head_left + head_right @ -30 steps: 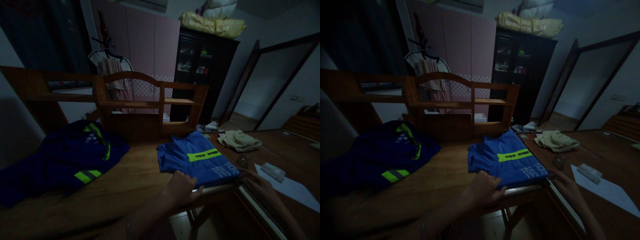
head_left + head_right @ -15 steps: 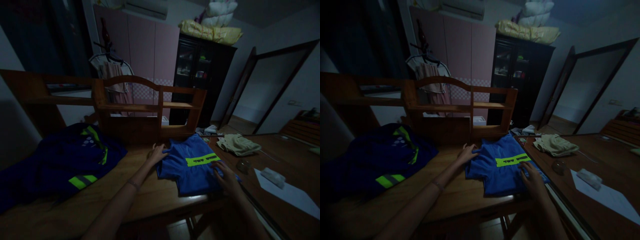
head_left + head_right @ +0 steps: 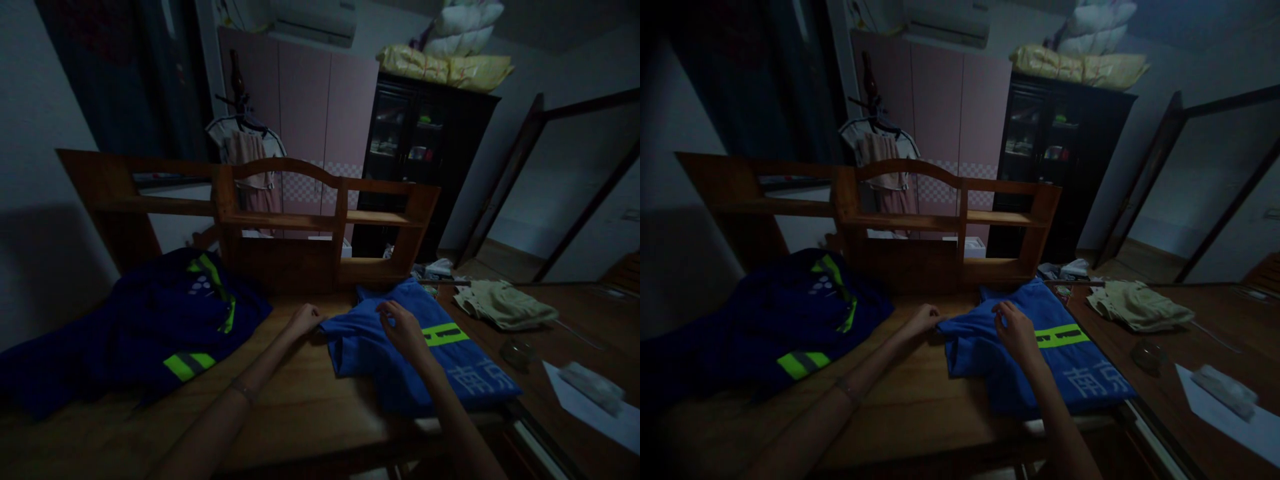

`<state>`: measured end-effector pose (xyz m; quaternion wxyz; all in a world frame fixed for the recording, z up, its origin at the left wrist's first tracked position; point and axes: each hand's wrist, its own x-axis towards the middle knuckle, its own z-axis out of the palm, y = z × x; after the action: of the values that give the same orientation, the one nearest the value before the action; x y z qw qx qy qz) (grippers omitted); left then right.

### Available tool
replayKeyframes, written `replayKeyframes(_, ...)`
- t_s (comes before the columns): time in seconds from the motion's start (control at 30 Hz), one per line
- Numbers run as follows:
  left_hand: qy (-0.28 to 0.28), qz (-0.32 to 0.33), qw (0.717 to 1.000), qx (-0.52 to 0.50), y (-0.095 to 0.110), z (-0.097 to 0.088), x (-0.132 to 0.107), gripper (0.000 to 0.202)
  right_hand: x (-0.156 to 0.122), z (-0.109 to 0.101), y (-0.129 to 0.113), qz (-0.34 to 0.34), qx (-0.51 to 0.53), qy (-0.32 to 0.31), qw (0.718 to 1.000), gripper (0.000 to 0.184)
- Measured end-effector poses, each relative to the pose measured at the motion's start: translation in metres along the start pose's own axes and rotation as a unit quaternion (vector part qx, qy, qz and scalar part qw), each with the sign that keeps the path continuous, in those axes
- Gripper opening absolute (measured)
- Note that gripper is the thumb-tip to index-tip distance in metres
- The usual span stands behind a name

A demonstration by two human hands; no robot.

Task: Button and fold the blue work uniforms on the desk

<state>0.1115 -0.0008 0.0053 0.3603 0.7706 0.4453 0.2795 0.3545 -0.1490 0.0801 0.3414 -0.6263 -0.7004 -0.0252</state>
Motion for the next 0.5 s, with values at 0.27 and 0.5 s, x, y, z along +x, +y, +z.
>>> replayKeyframes(0.27, -0.082, 0.073, 0.983, -0.15, 0.007, 0.017, 0.004, 0.044, 0.047, 0.071, -0.007, 0.0, 0.113, -0.16, 0.981, 0.059)
replayKeyframes(0.5, -0.1, 0.021, 0.971, -0.214, 0.017, 0.042, 0.014, 0.014, 0.058, 0.091, 0.027, 0.078, 0.264, -0.117, 0.954, 0.015)
